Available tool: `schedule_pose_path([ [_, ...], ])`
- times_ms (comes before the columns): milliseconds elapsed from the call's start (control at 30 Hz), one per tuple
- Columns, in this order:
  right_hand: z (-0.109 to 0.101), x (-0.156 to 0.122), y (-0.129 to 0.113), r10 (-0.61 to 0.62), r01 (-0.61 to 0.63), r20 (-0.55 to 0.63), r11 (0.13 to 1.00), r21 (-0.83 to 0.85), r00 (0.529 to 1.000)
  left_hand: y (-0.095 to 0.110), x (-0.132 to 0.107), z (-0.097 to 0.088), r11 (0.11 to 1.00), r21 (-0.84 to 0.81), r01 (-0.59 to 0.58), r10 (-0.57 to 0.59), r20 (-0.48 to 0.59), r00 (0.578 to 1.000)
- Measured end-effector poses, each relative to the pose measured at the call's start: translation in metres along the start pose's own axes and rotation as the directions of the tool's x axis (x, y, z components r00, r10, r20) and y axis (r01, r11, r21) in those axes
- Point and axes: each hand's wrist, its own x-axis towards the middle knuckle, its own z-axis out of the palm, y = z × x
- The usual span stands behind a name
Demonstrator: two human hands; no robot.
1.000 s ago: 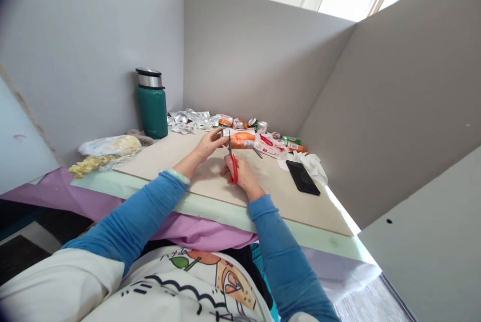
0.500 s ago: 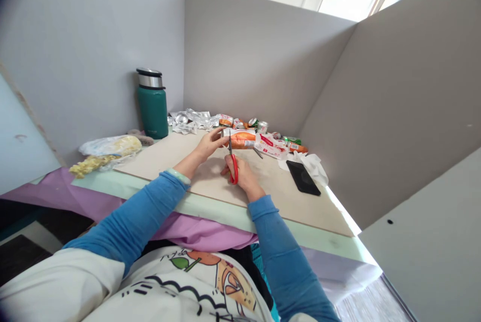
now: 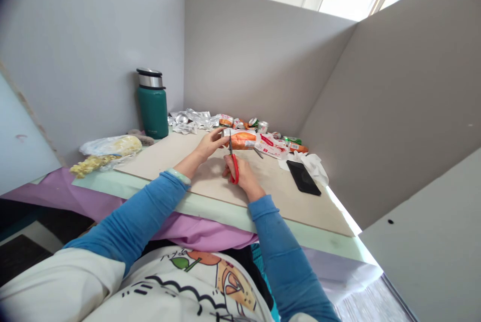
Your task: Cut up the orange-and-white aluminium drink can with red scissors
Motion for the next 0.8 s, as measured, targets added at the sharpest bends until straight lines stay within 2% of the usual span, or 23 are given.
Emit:
schedule_pose_path([
  [800, 0.0011, -0.0017, -0.0072, -0.001, 0.000, -0.012, 0.998, -0.058, 1.000, 0.0009, -0.0014, 0.0003, 1.000, 0.025, 0.008, -0.009, 0.017, 1.000],
])
